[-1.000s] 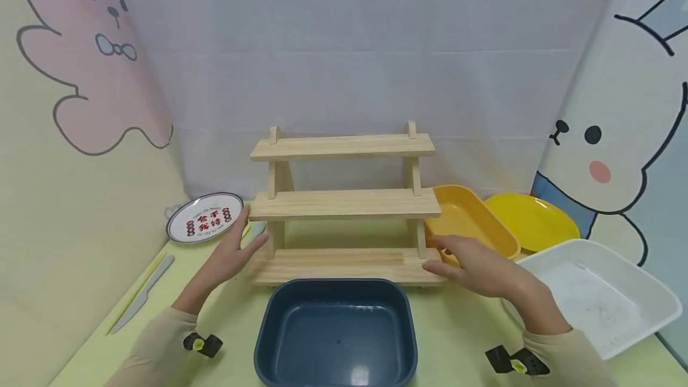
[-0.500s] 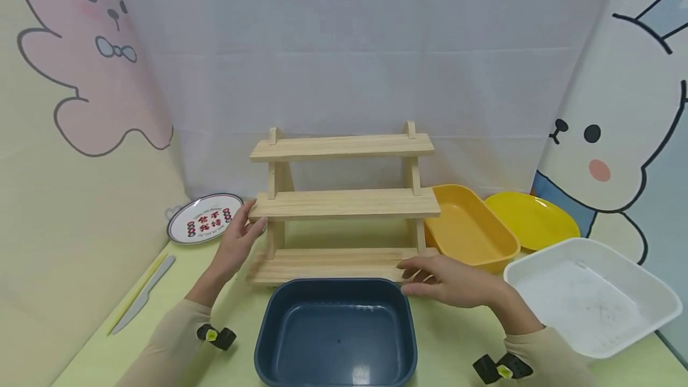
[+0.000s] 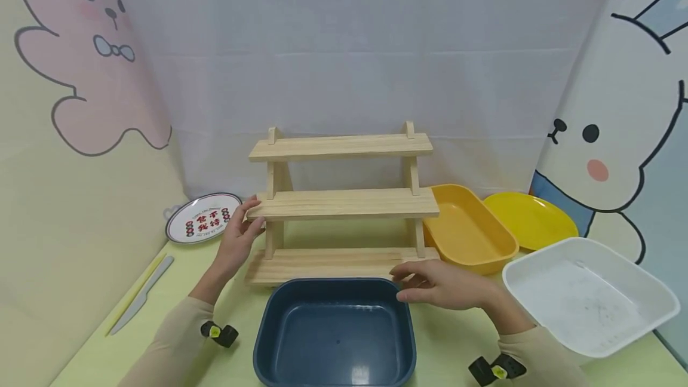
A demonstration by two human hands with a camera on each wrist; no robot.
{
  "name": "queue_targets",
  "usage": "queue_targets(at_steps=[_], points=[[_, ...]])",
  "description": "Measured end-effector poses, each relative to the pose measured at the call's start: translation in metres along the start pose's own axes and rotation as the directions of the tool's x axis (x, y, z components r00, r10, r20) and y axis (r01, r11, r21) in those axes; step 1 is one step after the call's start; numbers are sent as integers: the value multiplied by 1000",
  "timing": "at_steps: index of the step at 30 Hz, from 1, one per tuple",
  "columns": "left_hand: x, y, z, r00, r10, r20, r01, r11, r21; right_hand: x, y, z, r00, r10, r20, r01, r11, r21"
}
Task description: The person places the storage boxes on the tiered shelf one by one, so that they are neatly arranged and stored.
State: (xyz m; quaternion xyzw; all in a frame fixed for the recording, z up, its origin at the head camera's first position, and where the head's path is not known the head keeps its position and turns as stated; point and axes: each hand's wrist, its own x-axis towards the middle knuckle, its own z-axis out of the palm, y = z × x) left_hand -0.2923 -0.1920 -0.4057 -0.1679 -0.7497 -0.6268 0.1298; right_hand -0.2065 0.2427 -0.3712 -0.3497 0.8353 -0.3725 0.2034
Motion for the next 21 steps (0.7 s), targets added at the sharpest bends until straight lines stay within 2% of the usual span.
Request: queue_targets(at_steps=[7,12,16,21], points=[[3,-1,-1,1000,-20,-6,20,1000,9,3,8,5,997,66,48,-67,998,15],[5,0,2,999,-17,-35,18,999,33,6,15,9,994,88,62,-89,996,22],[6,1,4,998,-50,-48,52,998,35,9,17,12,992,110,65,-110,994,7],[5,1,2,995,-95,-33,95,995,10,12,18,16,992,104,74,-104,995,1]])
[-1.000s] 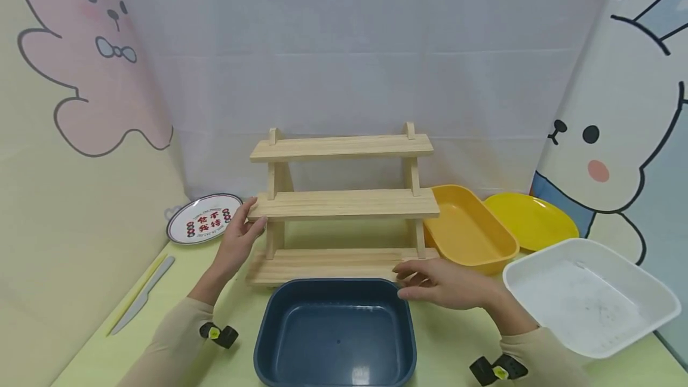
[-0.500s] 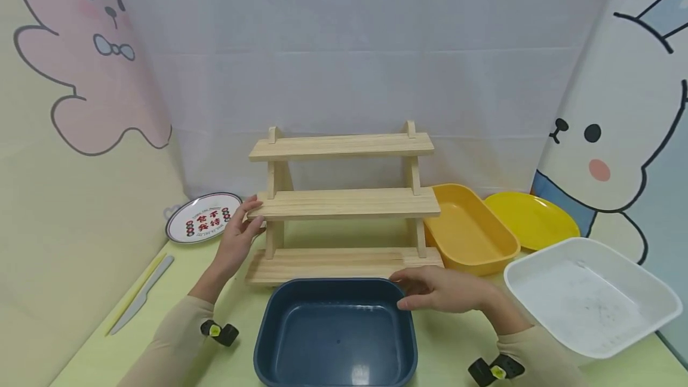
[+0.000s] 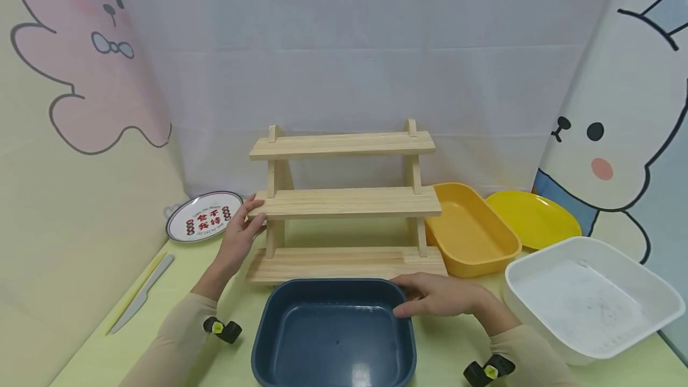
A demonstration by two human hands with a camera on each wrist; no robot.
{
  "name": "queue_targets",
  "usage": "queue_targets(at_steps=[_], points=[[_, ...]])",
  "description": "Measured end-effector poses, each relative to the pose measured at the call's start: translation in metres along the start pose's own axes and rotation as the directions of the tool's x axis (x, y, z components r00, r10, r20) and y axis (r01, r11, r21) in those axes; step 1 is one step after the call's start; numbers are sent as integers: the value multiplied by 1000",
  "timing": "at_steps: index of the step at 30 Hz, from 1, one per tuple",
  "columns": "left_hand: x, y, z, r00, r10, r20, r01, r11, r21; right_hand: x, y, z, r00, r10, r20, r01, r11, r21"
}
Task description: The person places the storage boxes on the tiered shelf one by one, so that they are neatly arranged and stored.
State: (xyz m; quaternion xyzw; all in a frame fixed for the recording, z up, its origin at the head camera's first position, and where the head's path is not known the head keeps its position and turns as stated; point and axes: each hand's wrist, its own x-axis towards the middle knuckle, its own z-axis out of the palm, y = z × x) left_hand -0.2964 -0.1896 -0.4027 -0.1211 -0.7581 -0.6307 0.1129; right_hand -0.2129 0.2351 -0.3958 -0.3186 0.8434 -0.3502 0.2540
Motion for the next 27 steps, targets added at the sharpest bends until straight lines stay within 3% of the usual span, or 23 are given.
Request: queue_targets(at_steps=[6,13,27], points=[[1,4,-1,1000,-25,16,25,999,-31,4,4,5,999,-39,6,39,998,55],[-9,30,2,999,-38,18,38,999,-5,14,10,17,992,-129,-16,130,979,159],[-10,32,1,999,-43,27,42,999,12,32,12,45,943,-274,-191,319,907,274]])
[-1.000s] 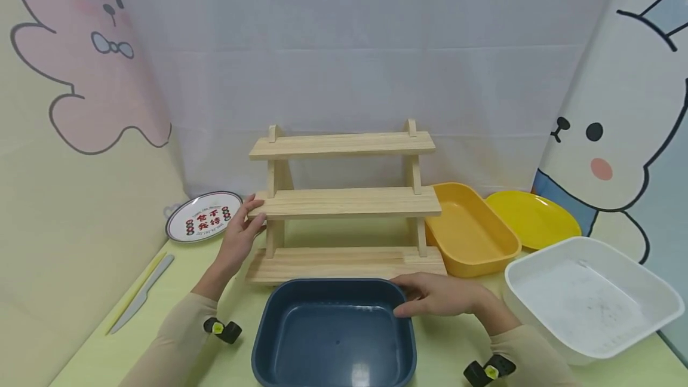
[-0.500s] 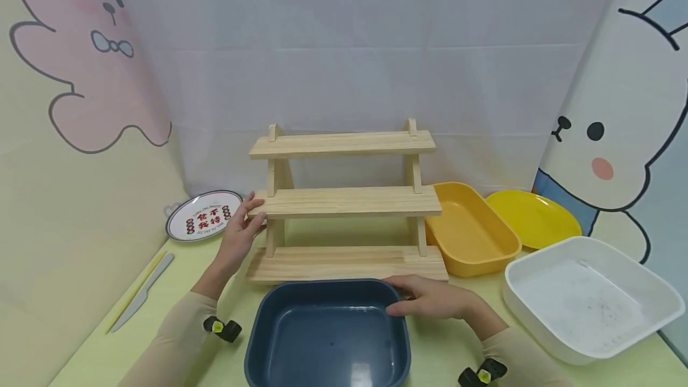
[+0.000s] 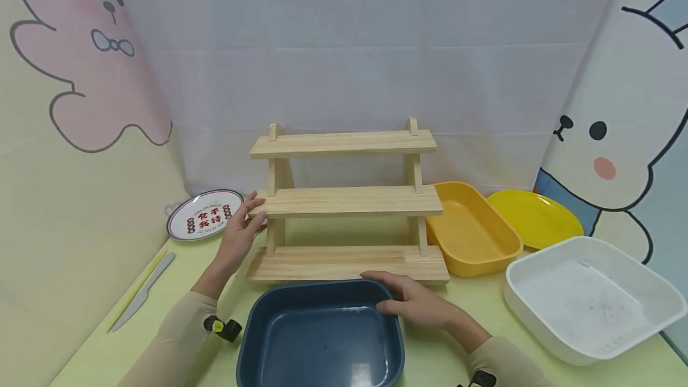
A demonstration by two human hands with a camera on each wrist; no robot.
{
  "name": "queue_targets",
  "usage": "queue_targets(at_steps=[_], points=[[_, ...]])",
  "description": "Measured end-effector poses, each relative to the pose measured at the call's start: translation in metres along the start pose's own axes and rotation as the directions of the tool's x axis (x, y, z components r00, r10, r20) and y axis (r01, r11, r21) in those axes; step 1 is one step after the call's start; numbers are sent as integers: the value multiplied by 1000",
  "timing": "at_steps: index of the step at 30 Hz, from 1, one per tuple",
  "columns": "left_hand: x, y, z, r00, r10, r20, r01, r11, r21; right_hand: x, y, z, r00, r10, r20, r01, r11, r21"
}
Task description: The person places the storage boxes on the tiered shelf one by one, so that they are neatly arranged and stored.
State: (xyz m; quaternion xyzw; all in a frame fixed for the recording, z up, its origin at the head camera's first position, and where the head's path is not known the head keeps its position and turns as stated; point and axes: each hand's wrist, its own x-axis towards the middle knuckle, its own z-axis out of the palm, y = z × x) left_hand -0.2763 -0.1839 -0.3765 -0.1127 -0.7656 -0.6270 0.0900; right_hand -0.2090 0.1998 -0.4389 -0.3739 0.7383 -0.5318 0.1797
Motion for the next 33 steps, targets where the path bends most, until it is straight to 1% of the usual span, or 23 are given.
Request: queue_targets(at_steps=[4,8,9,12,15,17,19,21,23,25,28,30,33], points=[[0,2,0,1000,-2,-3,2,1000,5,1,6,6,996,-65,-63,68,997,48],[1,0,0,1000,1,-3,-1,1000,9,3,9,14,988,-72,-139,86,992,95],[2,-3,-1,1000,0,-4,0,1000,7,3,10,16,985,-76,-156,92,991,96],[7,-15,-2,1000,3,-11,-3,1000,0,5,10,22,978,-68,-199,93,989,119],[11,-27,-3,1000,11,-23,-11,1000,1,6,9,26,973,-46,-226,76,989,126],[12,-30,-3,999,18,-28,-18,1000,4,6,8,27,971,-26,-239,57,991,124],[12,-31,-3,999,20,-29,-20,1000,1,5,8,27,969,-14,-248,40,994,101],[12,-30,-3,1000,13,-26,-13,1000,-6,3,7,26,971,-15,-241,33,997,73],[12,-28,-3,1000,-1,-20,1,1000,-14,-1,5,21,977,-37,-212,44,999,30],[9,-19,-2,1000,-7,-12,7,1000,-15,-5,4,14,984,-56,-169,54,998,-14],[5,-7,-1,1000,-4,-3,4,1000,-7,-11,1,3,994,-55,-98,52,998,-32],[2,-1,0,1000,9,2,-9,1000,5,-14,-1,-2,998,-29,-53,28,1000,-10],[2,0,0,1000,18,4,-18,1000,9,-14,-2,-5,1000,9,-4,-8,998,56]])
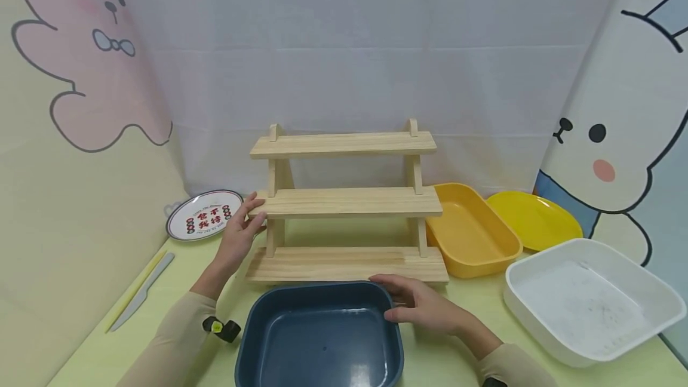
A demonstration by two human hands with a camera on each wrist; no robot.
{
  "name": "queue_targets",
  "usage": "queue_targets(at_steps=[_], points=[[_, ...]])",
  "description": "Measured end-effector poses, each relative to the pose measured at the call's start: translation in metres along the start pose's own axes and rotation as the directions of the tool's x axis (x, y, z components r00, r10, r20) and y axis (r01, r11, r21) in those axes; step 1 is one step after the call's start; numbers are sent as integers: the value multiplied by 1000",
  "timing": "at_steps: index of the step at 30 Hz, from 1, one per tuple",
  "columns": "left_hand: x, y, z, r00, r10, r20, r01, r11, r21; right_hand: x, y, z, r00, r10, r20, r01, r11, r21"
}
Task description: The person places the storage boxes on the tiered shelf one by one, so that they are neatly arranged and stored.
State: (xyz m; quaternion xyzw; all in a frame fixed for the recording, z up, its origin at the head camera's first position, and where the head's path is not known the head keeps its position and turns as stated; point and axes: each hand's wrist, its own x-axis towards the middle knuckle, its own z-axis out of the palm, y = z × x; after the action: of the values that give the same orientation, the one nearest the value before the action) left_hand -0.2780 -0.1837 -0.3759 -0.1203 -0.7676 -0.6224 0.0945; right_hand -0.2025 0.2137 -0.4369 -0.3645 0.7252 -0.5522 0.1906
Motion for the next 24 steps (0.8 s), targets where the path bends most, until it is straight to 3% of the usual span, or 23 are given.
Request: queue_targets(at_steps=[4,10,13,20,24], points=[[1,-5,0,1000,-9,-1,9,1000,-13,1,1,2,999,39,-2,-39,997,62],[11,-29,-2,1000,-10,-7,10,1000,-21,2,2,8,997,54,-60,-54,999,9],[11,-31,-2,1000,-6,-10,6,1000,-16,5,2,13,998,32,-50,-32,999,16],[2,-7,0,1000,-30,0,30,999,-29,5,-1,20,996,-33,84,23,993,117],[0,2,1,1000,-8,8,8,1000,-7,5,-3,21,996,-12,92,4,996,85]])
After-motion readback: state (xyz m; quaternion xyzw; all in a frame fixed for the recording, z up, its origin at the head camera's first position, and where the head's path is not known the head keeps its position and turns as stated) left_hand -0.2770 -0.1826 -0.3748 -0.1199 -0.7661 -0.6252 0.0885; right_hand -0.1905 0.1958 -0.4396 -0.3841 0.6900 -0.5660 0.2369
